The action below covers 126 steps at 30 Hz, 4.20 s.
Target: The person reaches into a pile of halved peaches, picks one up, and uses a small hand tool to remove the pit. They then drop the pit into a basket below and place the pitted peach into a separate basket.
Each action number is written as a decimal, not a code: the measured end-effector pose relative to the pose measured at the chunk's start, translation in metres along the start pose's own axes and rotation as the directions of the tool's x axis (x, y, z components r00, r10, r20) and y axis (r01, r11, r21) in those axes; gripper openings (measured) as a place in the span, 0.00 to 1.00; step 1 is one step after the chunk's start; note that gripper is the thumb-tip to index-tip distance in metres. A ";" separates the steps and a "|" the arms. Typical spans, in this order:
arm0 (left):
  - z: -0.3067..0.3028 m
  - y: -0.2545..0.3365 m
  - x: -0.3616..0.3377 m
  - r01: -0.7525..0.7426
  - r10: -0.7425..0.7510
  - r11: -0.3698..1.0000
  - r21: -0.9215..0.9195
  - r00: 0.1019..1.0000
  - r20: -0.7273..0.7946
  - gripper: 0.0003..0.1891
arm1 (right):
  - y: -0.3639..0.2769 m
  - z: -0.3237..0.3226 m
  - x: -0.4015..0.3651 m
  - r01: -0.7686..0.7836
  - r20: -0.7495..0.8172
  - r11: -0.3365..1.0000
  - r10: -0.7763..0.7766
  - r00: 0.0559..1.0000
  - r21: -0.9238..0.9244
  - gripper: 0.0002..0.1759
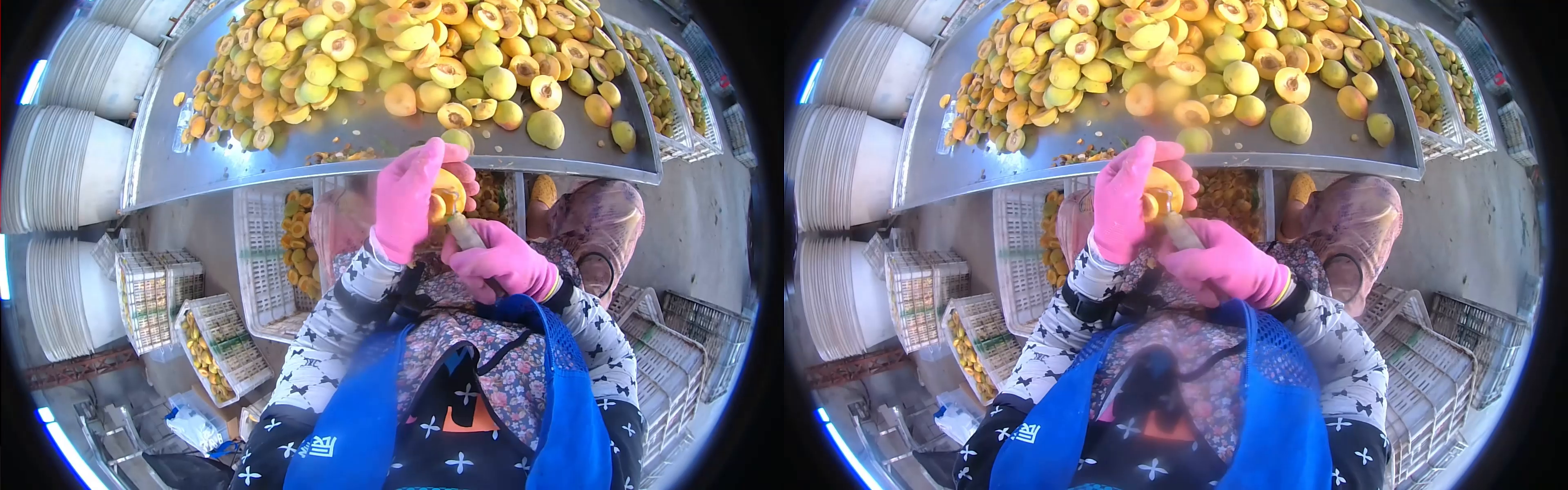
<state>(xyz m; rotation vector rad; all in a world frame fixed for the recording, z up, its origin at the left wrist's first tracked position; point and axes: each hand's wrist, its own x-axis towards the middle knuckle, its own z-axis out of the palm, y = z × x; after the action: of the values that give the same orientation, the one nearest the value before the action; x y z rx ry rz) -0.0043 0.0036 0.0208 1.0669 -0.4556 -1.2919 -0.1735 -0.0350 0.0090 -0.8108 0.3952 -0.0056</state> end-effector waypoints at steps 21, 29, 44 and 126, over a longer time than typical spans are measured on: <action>-0.016 0.038 0.031 -0.326 0.350 0.426 0.844 0.920 0.179 0.17 | 0.020 -0.037 -0.023 0.101 -0.167 0.257 -0.833 0.527 -0.961 0.14; 0.090 -0.082 0.170 -0.717 -0.226 -0.205 0.667 0.697 0.680 0.32 | 0.014 -0.027 -0.079 0.112 -0.432 0.503 -0.819 0.378 -0.857 0.18; 0.019 -0.006 0.035 0.077 -0.014 0.984 -0.162 0.933 0.359 0.26 | -0.004 -0.025 -0.027 0.006 -0.128 0.147 -0.881 0.455 -0.989 0.18; -0.093 -0.002 0.174 0.092 0.287 0.238 0.967 0.945 -0.160 0.41 | 0.000 -0.046 -0.053 -0.211 -0.334 0.304 -0.442 0.833 -0.929 0.16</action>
<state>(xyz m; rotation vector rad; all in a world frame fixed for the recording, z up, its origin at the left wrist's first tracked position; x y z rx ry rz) 0.1161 -0.1217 -0.0737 2.2372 -1.1629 -0.5427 -0.2383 -0.0597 -0.0017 -2.1182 0.9307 -0.1725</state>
